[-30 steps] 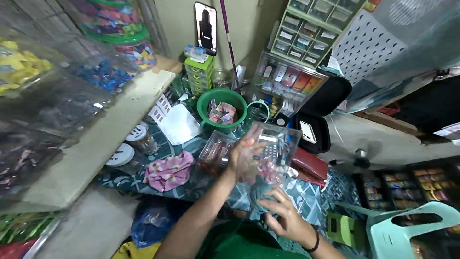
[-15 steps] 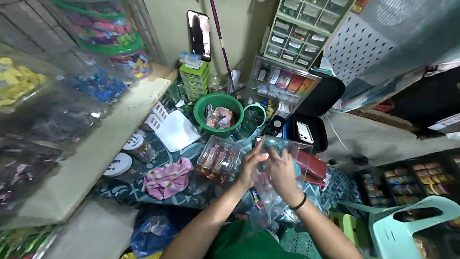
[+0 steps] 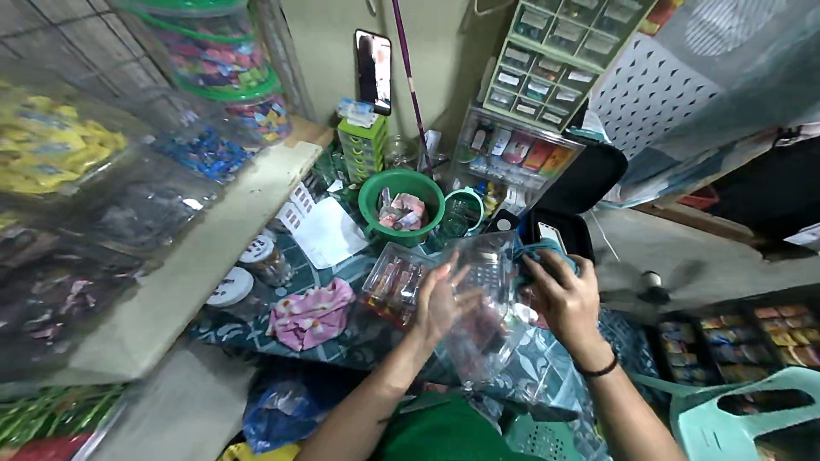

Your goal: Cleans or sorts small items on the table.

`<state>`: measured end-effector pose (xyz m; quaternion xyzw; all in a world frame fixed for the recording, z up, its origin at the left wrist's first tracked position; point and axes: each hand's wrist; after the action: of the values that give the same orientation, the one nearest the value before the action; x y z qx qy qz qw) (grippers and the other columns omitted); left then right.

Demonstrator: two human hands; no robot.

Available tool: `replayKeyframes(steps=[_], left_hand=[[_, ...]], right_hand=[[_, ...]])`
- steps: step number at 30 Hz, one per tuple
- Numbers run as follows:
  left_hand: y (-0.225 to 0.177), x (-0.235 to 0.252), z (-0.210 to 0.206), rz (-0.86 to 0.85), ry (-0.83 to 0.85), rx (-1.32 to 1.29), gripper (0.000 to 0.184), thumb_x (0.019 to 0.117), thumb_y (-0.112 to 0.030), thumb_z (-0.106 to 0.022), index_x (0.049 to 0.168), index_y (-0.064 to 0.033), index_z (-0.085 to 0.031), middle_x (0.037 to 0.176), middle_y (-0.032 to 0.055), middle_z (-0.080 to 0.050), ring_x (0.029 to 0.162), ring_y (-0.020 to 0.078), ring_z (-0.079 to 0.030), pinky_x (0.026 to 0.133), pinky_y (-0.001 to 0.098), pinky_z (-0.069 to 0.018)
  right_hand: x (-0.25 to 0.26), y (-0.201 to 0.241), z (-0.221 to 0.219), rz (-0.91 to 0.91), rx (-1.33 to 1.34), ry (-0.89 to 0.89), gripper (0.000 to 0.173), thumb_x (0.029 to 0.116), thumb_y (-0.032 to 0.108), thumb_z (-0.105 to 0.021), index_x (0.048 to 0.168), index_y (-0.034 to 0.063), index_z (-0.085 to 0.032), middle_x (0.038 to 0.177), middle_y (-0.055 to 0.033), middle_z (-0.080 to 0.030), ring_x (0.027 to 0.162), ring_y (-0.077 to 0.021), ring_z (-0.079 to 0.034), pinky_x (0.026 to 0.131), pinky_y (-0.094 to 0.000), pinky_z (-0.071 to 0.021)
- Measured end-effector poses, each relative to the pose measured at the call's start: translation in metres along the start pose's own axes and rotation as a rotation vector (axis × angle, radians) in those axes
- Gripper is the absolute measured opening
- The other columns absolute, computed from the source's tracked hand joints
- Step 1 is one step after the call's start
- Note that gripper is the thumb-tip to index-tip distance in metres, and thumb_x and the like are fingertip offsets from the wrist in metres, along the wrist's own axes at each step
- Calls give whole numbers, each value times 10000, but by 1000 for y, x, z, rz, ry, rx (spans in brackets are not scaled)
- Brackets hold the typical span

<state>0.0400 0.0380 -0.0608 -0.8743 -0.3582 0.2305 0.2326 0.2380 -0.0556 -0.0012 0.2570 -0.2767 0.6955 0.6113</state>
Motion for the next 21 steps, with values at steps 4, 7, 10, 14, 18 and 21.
replayKeyframes(steps=[4,7,10,14,18,21], left_hand=[[7,-5,-6,25,58,-63,589,1040,-389,-259,1582,-157,-258,1482,176,-490,1135,316,-657,842,433,-591],[7,-8,-12,53,55,-103,616,1034,-417,-259,1601,-177,-229,1477,190,-473,1169,351,-623,854,467,-571],[2,-10,-17,58,-55,-75,593,1046,-407,-280,1601,-199,-252,1507,185,-446,1166,336,-624,850,449,-572],[-2,-12,-23,-45,-81,27,511,1024,-297,-300,1482,-86,-386,1284,120,-606,1016,187,-675,806,353,-591],[-2,-12,-15,-38,-7,-12,497,1023,-282,-307,1455,-61,-411,1214,91,-645,1026,150,-675,825,326,-589],[8,-15,-10,-40,42,120,606,993,-279,-345,1561,-72,-311,1381,111,-557,1098,140,-629,863,325,-558]], right_hand=[[20,27,-11,30,86,-225,257,957,102,-662,1205,126,-723,1253,-154,-676,1137,-295,-621,1018,-417,-453],[23,34,-35,-48,107,-203,474,929,98,-714,1362,-16,-559,1311,-274,-595,1182,-396,-603,1024,-460,-493],[17,44,-50,-129,83,-2,660,895,132,-747,1434,-124,-466,1400,-376,-512,1210,-524,-579,1009,-562,-495],[2,69,-62,-77,44,242,418,866,-42,-646,1283,-68,-663,1343,-322,-599,1120,-533,-631,931,-601,-528],[3,75,-60,-14,67,313,293,862,-41,-653,1140,-15,-741,1217,-224,-688,1019,-442,-679,844,-544,-571],[0,76,-42,39,-23,467,199,836,58,-711,999,-46,-757,1121,-255,-710,972,-455,-694,763,-550,-580]])
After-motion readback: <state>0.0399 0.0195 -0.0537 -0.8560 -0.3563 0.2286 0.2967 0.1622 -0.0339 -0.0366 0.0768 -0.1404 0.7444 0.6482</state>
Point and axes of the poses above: each hand's wrist, its own x-axis towards the middle knuckle, its own z-axis out of the back of the hand, y = z × x
